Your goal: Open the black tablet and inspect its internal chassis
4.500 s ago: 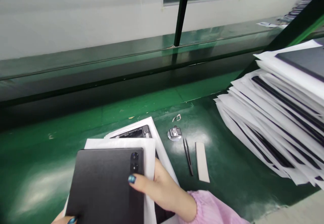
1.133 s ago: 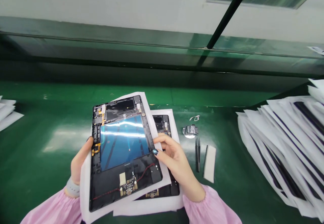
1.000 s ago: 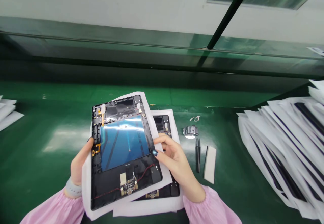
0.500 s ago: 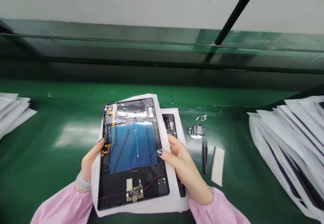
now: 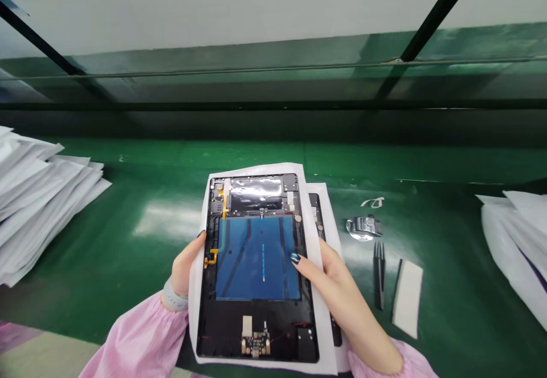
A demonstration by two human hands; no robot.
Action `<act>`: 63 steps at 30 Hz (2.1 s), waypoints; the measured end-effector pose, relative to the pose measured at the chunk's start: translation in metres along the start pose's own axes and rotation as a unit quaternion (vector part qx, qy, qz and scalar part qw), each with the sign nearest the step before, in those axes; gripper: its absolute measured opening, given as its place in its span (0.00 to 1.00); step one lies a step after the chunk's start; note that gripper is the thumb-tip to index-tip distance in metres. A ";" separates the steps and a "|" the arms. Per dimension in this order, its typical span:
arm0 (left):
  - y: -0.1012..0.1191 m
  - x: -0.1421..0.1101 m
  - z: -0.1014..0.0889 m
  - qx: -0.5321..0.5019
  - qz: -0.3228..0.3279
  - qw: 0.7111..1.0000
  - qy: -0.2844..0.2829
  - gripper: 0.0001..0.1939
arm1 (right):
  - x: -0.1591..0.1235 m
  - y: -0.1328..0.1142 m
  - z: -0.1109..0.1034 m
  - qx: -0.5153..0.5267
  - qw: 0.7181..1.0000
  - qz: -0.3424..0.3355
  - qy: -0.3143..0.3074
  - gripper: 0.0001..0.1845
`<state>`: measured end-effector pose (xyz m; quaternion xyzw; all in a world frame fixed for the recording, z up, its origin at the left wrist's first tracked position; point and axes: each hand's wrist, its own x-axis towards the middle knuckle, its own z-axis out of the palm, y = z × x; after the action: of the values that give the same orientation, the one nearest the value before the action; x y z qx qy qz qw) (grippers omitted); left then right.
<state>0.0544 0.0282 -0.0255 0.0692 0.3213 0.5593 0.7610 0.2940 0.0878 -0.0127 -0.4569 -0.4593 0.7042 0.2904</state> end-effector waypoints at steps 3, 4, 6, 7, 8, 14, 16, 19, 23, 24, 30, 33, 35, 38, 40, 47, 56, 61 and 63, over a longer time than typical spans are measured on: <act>-0.002 0.000 -0.001 0.017 0.000 1.000 0.011 0.17 | 0.000 -0.001 0.001 -0.042 0.999 -0.007 0.025 0.22; -0.002 0.001 -0.001 0.026 0.005 0.999 0.018 0.17 | 0.000 0.000 0.001 -0.047 0.998 -0.011 0.036 0.22; -0.004 0.002 -0.001 0.051 0.024 0.998 0.030 0.16 | 0.000 0.001 0.000 -0.039 0.998 -0.015 0.055 0.21; -0.005 0.003 -0.002 0.066 0.041 0.996 0.032 0.16 | 0.001 0.002 -0.001 -0.026 0.998 -0.016 0.064 0.21; -0.006 0.004 -0.002 0.084 0.059 0.994 0.027 0.14 | 0.001 0.004 -0.002 -0.011 0.997 -0.016 0.073 0.21; -0.010 0.008 -0.009 0.213 0.141 0.967 -0.003 0.18 | 0.000 0.009 -0.006 0.036 0.993 -0.036 0.102 0.20; -0.012 0.009 -0.014 0.246 0.157 0.956 0.007 0.18 | -0.001 0.008 -0.005 0.030 0.993 -0.042 0.105 0.19; -0.013 0.010 -0.017 0.304 0.177 0.935 0.035 0.17 | -0.003 0.005 -0.003 0.015 0.993 -0.059 0.104 0.18; -0.011 0.010 -0.015 0.336 0.193 0.920 0.056 0.13 | -0.004 0.002 0.000 -0.007 0.992 -0.079 0.102 0.18; -0.010 0.010 -0.014 0.343 0.198 0.917 0.059 0.12 | -0.004 0.002 0.000 -0.011 0.992 -0.080 0.102 0.18; -0.008 0.010 -0.004 0.378 0.221 0.896 0.072 0.13 | -0.003 0.007 -0.001 -0.012 0.992 -0.070 0.101 0.20; -0.009 0.010 -0.006 0.391 0.234 0.887 0.078 0.11 | -0.002 0.007 -0.001 -0.011 0.991 -0.075 0.105 0.19; -0.010 0.009 -0.013 0.387 0.235 0.889 0.073 0.11 | -0.003 0.005 0.000 0.001 0.992 -0.069 0.104 0.20; -0.013 0.007 -0.024 0.352 0.223 0.907 0.052 0.16 | -0.003 0.003 0.000 0.028 0.993 -0.051 0.101 0.20; -0.015 0.005 -0.029 0.329 0.212 0.920 0.034 0.20 | -0.002 0.004 -0.001 0.044 0.993 -0.042 0.101 0.19; -0.014 0.005 -0.025 0.281 0.203 0.937 0.036 0.20 | -0.002 0.007 -0.003 0.048 0.994 -0.061 0.079 0.20; -0.009 0.004 -0.024 0.313 0.217 0.924 -0.010 0.13 | -0.006 0.009 -0.007 0.055 0.993 -0.076 0.072 0.20; -0.012 0.002 -0.028 0.317 0.231 0.920 -0.011 0.13 | -0.007 0.016 -0.010 0.054 0.993 -0.081 0.072 0.21; -0.012 0.002 -0.028 0.315 0.232 0.920 -0.011 0.12 | -0.007 0.017 -0.010 0.042 0.992 -0.088 0.080 0.22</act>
<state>0.0486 0.0184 -0.0543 0.3838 0.4479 0.5889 0.5525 0.3063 0.0788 -0.0267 -0.4567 -0.4431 0.6560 0.4059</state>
